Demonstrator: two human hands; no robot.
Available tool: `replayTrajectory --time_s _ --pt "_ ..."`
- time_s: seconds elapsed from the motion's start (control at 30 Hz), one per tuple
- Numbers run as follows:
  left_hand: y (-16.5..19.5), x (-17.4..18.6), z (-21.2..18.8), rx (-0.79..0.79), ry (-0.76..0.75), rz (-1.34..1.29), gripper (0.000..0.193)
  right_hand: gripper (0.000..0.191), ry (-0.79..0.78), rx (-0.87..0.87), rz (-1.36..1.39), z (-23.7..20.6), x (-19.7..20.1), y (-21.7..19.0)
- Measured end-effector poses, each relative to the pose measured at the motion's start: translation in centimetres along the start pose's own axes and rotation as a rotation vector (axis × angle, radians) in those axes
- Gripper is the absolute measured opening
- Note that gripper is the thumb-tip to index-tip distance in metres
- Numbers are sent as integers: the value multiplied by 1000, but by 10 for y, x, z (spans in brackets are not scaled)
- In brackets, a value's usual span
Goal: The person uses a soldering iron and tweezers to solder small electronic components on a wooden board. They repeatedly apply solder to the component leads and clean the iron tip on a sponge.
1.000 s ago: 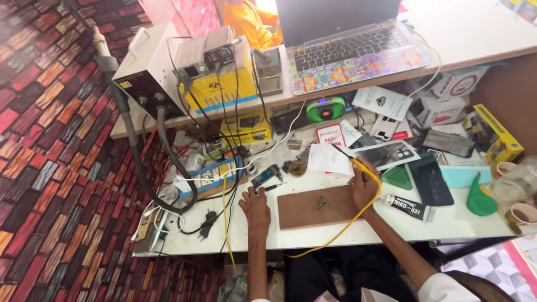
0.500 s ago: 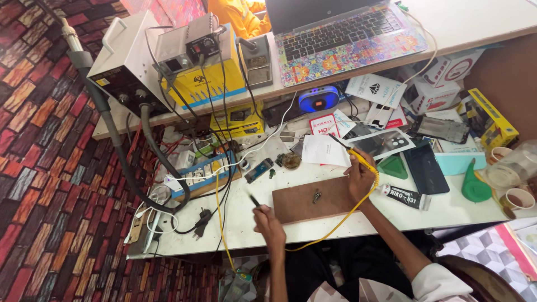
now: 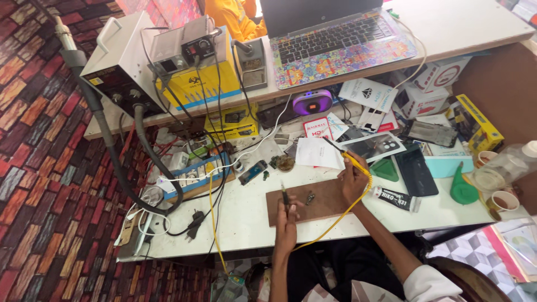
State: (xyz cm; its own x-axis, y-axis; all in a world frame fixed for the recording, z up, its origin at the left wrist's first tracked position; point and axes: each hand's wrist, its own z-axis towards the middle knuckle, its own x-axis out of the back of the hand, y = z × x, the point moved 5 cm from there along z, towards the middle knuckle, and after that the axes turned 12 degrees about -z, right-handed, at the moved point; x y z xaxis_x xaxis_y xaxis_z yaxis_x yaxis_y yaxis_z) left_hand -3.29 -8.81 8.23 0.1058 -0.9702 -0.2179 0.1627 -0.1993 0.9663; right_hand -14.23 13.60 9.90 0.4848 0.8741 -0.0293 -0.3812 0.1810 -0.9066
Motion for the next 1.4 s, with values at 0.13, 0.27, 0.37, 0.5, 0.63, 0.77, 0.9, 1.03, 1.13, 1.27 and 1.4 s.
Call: replayTrajectory --time_s 0.13,0.27,0.37,0.5,0.63,0.77,0.9,1.03,1.13,1.27,1.4 --pt "-4 6 8 -35 58 36 28 29 -2 6 -1 0 1 -1" --pt "-17 11 18 182 182 167 26 29 2 22 -27 1 1 -3" --pt "-10 3 21 152 196 371 31 28 -2 51 -89 1 2 -4" --pt "12 -13 20 -93 148 716 43 30 -23 14 -17 2 3 -1" --pt "17 -15 21 -133 107 788 36 30 -13 25 -1 3 3 -1" --pt "18 -13 24 -215 6 710 34 31 -11 -16 26 3 4 2" --pt "20 -14 23 -274 -73 695 31 31 6 -1 -9 3 6 3" --pt "19 -14 23 -206 -76 740 33 31 10 -14 19 5 5 5" --pt "21 -15 24 -209 -83 737 33 31 10 3 10 5 6 5" --pt "21 -14 25 -184 -86 739 29 30 5 4 -5 6 5 5" --pt "21 -13 24 -215 -89 698 32 30 6 -11 22 7 4 4"
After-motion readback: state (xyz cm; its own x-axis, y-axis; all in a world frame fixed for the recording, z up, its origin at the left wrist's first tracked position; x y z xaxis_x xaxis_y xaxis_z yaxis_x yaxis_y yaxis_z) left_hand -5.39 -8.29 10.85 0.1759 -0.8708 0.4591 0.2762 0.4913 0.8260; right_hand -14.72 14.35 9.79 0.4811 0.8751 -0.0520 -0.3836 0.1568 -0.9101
